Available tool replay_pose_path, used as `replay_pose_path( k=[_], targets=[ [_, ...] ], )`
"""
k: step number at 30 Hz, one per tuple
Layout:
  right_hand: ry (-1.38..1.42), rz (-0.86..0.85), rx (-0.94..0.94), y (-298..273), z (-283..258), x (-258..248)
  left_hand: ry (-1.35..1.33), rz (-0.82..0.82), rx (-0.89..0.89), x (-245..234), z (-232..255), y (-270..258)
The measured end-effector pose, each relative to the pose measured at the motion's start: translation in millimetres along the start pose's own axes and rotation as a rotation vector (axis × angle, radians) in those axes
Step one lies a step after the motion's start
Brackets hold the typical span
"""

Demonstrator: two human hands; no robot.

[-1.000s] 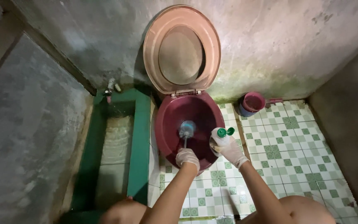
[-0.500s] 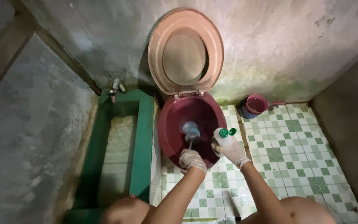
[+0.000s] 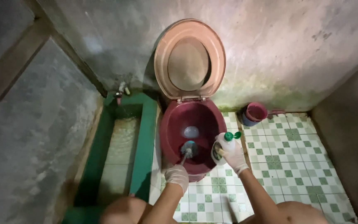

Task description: Cleaning the interior of a toilet bowl using a brush and liquid cleaner

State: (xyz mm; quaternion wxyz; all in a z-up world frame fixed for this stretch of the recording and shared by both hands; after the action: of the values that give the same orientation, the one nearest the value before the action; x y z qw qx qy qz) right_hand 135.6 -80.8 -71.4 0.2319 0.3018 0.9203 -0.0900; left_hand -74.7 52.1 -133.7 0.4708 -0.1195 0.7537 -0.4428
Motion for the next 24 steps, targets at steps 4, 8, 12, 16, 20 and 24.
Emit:
replay_pose_path(
  k=[4,8,12,16,20,24],
  targets=[
    [0.379,0.074,0.261,-1,-12,-2,-0.055,-0.085,0.017,-38,1,-47],
    [0.067,-0.052,0.383,6,-53,-8,-0.075,-0.072,0.026,-49,4,-40],
    [-0.218,-0.307,0.446,35,-76,-4,-0.089,-0.075,0.034,-49,15,-36],
    [-0.429,-0.441,0.480,78,-76,2,-0.105,-0.083,0.036,-51,23,-30],
    [-0.575,-0.477,0.571,114,-78,14,-0.126,-0.104,0.031,-50,33,-27],
    [-0.662,-0.479,0.664,139,-82,36,-0.143,-0.125,0.021,-42,41,-24]
  ],
)
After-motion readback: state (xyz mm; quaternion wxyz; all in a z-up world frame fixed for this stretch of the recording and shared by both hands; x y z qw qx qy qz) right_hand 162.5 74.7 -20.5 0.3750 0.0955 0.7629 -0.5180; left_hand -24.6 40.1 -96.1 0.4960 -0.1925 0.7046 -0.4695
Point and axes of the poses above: each hand's wrist, its own y-axis towards the middle knuckle, its own x-axis out of the palm, z = x × y, the point moved 2 cm from there along y, towards the middle knuckle, and after that the axes turned 12 degrees about -z, right-handed, at the moved point
